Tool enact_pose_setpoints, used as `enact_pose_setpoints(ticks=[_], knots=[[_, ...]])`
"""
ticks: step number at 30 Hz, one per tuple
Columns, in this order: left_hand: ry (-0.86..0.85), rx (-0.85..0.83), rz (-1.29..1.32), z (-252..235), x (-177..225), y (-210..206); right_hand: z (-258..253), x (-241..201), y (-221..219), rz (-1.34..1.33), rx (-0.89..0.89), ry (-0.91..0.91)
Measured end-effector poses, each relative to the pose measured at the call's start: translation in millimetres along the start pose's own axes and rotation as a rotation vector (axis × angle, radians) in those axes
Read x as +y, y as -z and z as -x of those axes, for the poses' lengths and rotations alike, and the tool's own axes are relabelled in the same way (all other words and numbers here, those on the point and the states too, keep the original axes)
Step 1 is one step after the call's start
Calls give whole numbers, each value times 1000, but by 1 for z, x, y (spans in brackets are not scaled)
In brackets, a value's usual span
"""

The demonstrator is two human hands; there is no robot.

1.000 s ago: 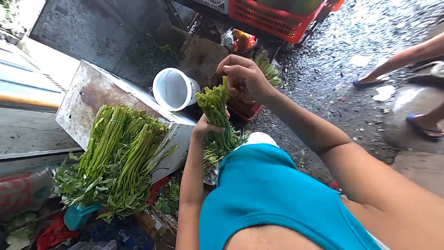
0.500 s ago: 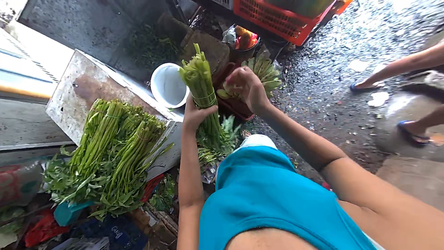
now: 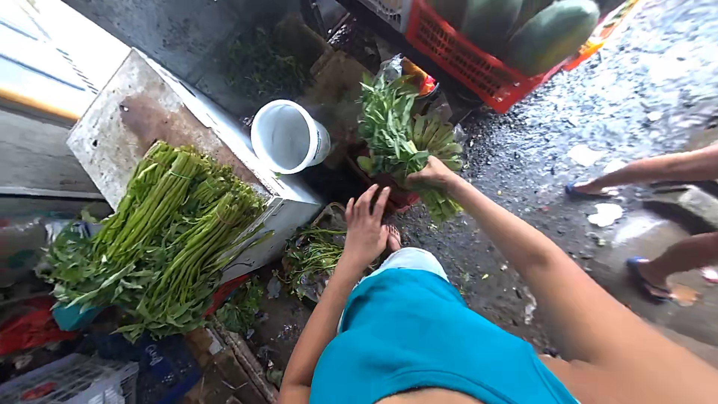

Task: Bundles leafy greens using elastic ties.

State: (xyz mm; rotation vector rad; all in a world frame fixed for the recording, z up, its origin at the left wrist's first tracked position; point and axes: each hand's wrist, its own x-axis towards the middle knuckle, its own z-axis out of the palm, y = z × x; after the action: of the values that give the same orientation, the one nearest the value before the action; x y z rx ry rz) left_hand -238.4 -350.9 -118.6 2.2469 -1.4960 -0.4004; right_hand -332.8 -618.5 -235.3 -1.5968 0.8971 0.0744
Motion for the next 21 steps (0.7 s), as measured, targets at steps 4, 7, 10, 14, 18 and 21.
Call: enact_pose_setpoints(ticks=[4, 7, 10, 14, 18, 21], knots=[[450, -20, 18, 72, -59, -2, -50, 34, 37, 185, 135, -139], [770, -17, 79, 143, -82, -11, -71, 52, 46, 360, 212, -319], [1061, -50, 209, 197, -76, -18, -93, 51, 22, 729, 82, -476], [1259, -88, 381, 231, -60, -33, -80, -58, -83, 1014, 69, -10], [1218, -272, 371, 225, -53, -42, -45, -205, -240, 836, -95, 875], [1095, -295, 411, 217, -60, -38, -24, -273, -360, 828, -354, 1196]])
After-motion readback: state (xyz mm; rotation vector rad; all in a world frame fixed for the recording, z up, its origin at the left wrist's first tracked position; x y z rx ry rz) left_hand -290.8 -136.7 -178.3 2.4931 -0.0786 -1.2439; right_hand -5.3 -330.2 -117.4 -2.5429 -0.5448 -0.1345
